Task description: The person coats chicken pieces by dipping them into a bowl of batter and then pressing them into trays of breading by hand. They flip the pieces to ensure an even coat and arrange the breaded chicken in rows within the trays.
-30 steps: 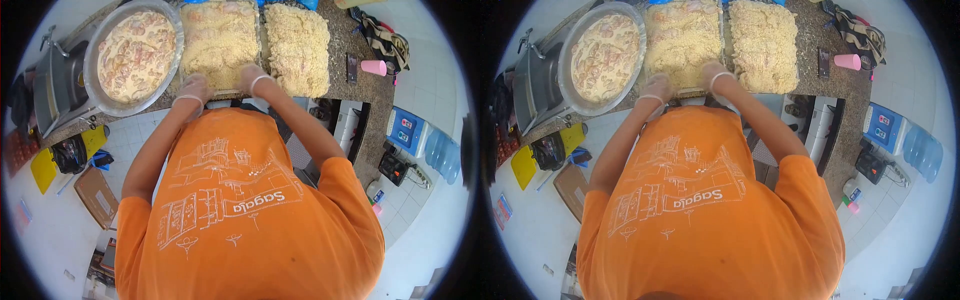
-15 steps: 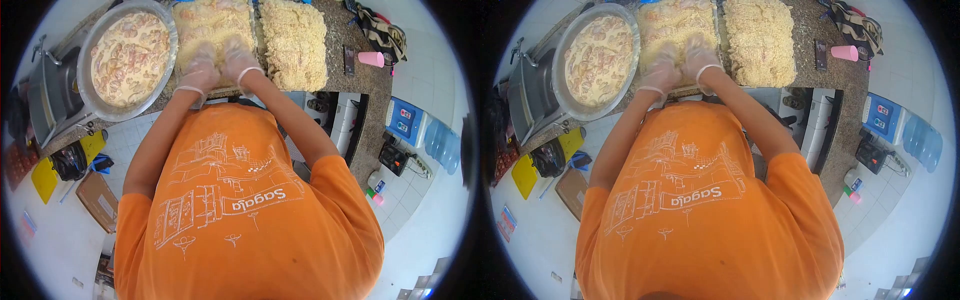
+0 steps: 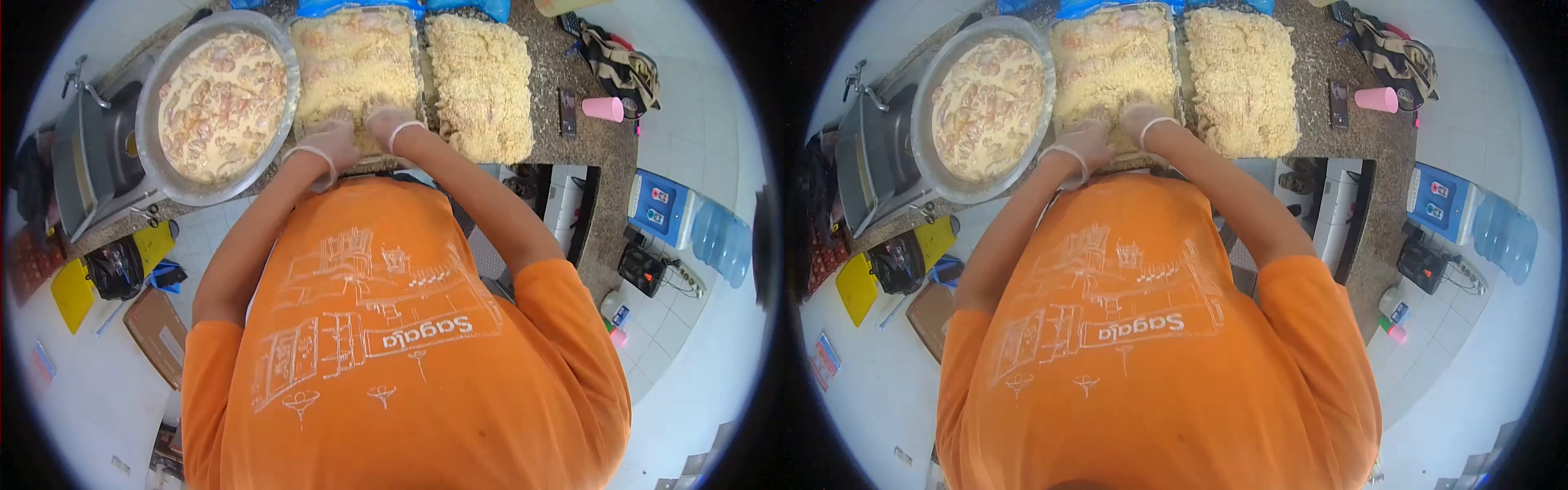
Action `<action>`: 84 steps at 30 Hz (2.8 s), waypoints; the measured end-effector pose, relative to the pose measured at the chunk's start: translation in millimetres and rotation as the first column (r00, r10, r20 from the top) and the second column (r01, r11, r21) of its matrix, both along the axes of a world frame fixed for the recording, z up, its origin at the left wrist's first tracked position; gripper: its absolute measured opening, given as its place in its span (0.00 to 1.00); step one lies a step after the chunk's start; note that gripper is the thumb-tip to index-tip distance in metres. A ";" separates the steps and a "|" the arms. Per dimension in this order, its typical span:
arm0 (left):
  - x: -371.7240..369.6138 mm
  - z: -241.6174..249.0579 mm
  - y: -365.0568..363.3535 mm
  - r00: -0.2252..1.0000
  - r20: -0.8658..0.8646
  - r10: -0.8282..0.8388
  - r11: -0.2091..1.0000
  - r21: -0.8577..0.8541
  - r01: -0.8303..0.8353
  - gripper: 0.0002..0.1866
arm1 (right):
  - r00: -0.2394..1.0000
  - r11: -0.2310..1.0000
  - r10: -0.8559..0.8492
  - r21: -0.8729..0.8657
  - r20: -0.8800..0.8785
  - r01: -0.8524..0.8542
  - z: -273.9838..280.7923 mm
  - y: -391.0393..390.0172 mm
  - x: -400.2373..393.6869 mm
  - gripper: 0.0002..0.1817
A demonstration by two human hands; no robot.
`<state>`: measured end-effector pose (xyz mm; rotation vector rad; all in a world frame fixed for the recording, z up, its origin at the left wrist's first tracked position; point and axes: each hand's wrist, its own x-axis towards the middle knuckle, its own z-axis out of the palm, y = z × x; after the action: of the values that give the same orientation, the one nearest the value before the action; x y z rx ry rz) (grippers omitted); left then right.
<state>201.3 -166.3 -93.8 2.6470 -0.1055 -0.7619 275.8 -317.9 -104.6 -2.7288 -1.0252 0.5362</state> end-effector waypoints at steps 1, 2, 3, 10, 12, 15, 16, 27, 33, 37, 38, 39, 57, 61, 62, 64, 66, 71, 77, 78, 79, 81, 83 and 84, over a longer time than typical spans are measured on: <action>2.1 10.0 -1.4 1.000 -0.005 -0.001 1.000 -0.006 0.001 0.26 | 0.979 0.978 0.114 -0.152 -0.171 -0.140 2.0 0.2 6.7 0.14; 17.4 20.7 3.6 0.991 -0.107 -0.079 0.997 -0.026 0.077 0.27 | 0.921 0.917 0.199 -0.268 -0.335 -0.296 5.1 2.6 16.6 0.13; 29.4 29.6 8.4 0.967 -0.203 -0.153 0.988 -0.048 0.146 0.28 | 0.906 0.901 0.101 -0.347 -0.412 -0.259 44.8 9.8 25.9 0.12; -3.3 49.9 22.3 0.992 -0.002 0.129 0.985 -0.115 -0.128 0.30 | 0.799 0.952 0.306 -0.157 0.517 -0.263 -36.5 -7.5 13.2 0.18; -18.8 20.5 24.0 0.964 0.063 0.257 0.947 -0.216 -0.238 0.31 | 0.986 0.970 0.160 -0.179 -0.037 -0.164 -24.2 3.4 5.8 0.20; -31.8 19.7 19.0 0.946 0.010 0.324 0.932 -0.176 -0.317 0.33 | 0.987 0.981 0.159 -0.112 0.018 -0.156 -32.6 3.1 26.3 0.17; -38.8 17.4 19.7 0.948 0.005 0.318 0.934 -0.175 -0.312 0.33 | 0.985 0.976 0.170 -0.136 0.009 -0.167 -16.6 2.5 32.4 0.17; -55.3 32.5 33.3 0.890 -0.073 0.451 0.856 -0.248 -0.454 0.30 | 0.985 0.934 -0.174 0.316 -0.006 0.167 -31.3 -62.8 0.6 0.32; -54.8 -5.2 40.0 0.922 0.108 0.371 0.889 -0.329 -0.319 0.26 | 0.892 0.855 -0.144 0.401 -0.428 0.330 -22.5 -66.7 -8.7 0.33; -55.8 3.8 36.4 0.907 0.103 0.408 0.866 -0.360 -0.348 0.24 | 0.111 -0.104 0.158 0.095 -0.981 0.990 34.3 -99.6 7.1 0.28; -56.0 8.4 34.6 0.911 0.102 0.401 0.866 -0.366 -0.340 0.24 | 0.222 -0.068 -0.069 0.227 -0.973 0.972 31.0 -120.6 24.1 0.24; -55.1 17.9 32.8 0.895 0.048 0.443 0.833 -0.392 -0.391 0.23 | 0.325 -0.001 -0.287 0.340 -0.901 0.940 29.0 -140.8 39.8 0.19; -45.7 11.8 24.9 0.879 0.126 0.460 0.851 -0.344 -0.396 0.25 | 0.863 0.838 -0.431 -0.239 0.264 0.491 33.3 -173.0 82.8 0.38; -34.7 42.0 17.6 0.908 0.015 0.419 0.899 -0.148 -0.413 0.29 | 0.887 0.928 -0.114 -0.270 0.448 0.256 31.3 -186.5 95.5 0.33; -34.3 38.6 18.4 0.903 0.014 0.429 0.894 -0.149 -0.422 0.29 | 0.927 0.863 -0.335 -0.340 0.168 0.374 83.5 -154.3 84.0 0.31; -33.4 22.8 20.6 0.892 0.031 0.451 0.887 -0.129 -0.444 0.28 | 0.850 0.841 -0.465 -0.175 0.249 0.512 92.2 -121.8 54.8 0.25; -34.4 -1.8 19.2 0.880 0.156 0.449 0.893 -0.068 -0.444 0.28 | 0.964 0.968 -0.241 -0.048 0.108 0.247 61.0 -102.1 35.5 0.22; -30.5 -21.2 15.3 0.904 0.283 0.321 0.917 0.147 -0.371 0.27 | 0.958 0.952 -0.250 0.143 -0.141 0.269 -45.9 5.0 5.2 0.17; -25.0 -41.8 33.3 0.976 0.052 0.210 0.978 -0.012 -0.210 0.16 | 0.789 0.851 -0.474 0.029 -0.391 0.525 -19.6 53.4 -5.2 0.28; -24.7 -20.6 36.6 0.997 0.055 0.049 0.997 0.063 -0.052 0.15 | 0.840 0.897 -0.380 0.069 -0.387 0.437 -24.0 47.8 4.4 0.31; -29.4 -8.6 38.2 0.993 0.043 -0.114 0.985 0.136 0.107 0.14 | 0.881 0.933 -0.283 0.106 -0.380 0.345 -18.3 41.0 9.4 0.33; -47.8 -6.4 43.5 0.992 0.119 -0.053 0.995 0.093 0.042 0.15 | 0.819 0.886 -0.285 0.190 -0.497 0.423 15.4 18.8 12.1 0.32; -62.4 -4.1 46.9 0.980 0.198 0.007 0.999 0.048 -0.017 0.17 | 0.752 0.820 -0.269 0.266 -0.602 0.507 29.7 6.9 7.7 0.31; -68.8 -2.3 46.9 0.971 0.230 -0.062 0.990 0.139 0.030 0.17 | 0.458 0.447 -0.164 0.348 -0.874 0.824 20.4 0.8 1.9 0.30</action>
<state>132.5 -119.4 -96.1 2.8645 -0.1857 -0.4826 277.7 -317.1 -84.3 -1.5770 0.0142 0.7615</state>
